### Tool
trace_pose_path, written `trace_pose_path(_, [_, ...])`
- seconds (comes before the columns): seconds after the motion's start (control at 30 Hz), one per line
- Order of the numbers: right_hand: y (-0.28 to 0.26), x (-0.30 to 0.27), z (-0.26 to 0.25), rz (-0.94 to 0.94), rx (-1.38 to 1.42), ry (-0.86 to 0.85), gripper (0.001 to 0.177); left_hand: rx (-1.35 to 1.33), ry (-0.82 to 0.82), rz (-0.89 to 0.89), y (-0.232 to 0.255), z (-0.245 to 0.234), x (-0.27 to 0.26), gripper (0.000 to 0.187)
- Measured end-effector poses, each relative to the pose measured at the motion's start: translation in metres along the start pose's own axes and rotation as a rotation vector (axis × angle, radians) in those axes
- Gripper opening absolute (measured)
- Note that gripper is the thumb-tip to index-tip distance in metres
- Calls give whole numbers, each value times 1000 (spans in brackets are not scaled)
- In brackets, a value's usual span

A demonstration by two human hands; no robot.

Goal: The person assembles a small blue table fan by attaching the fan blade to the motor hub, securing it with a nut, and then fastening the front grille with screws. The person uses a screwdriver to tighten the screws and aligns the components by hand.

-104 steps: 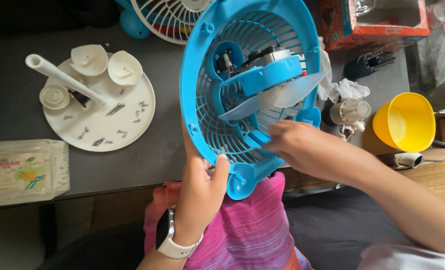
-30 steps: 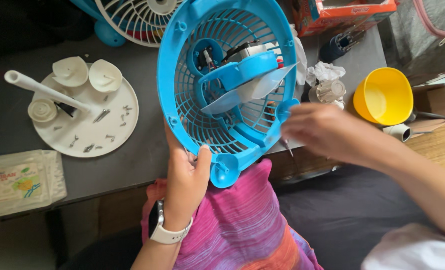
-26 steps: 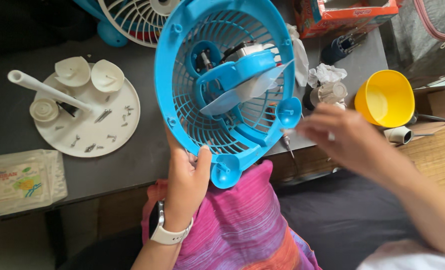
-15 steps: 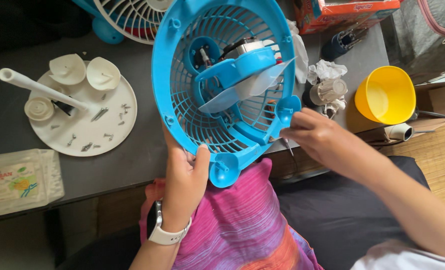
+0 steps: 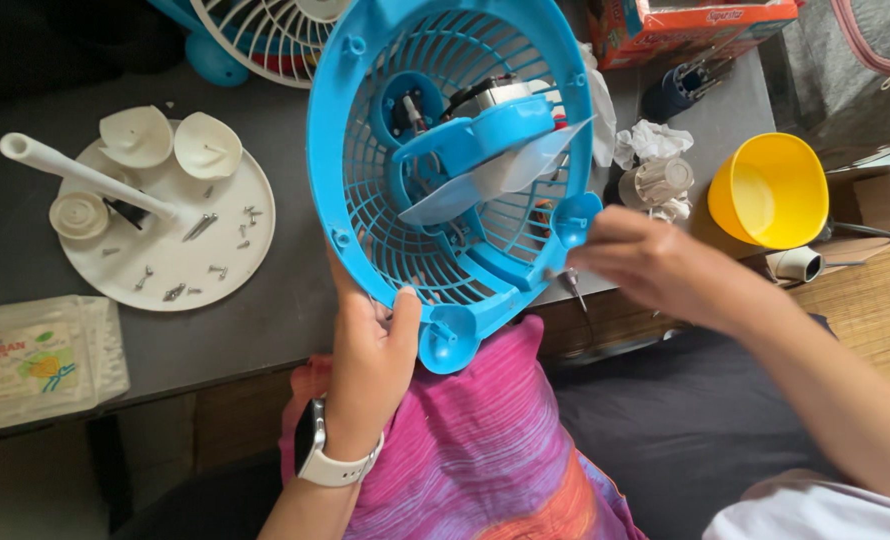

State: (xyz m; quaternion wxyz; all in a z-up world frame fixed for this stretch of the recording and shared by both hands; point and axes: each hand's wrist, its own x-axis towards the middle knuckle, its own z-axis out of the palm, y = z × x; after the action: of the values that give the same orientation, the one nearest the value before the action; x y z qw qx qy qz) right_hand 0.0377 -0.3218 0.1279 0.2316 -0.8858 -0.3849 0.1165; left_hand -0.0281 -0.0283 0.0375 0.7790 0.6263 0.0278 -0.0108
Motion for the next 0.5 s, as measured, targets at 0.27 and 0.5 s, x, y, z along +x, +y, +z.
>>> trace_pose_path(0.27, [5, 1, -7, 17, -43, -40, 35, 22, -16, 62, -2, -1, -1, 65])
trace_pose_path(0.5, [11, -3, 2, 52, 65, -111, 34, 22, -14, 26, 0, -1, 0, 65])
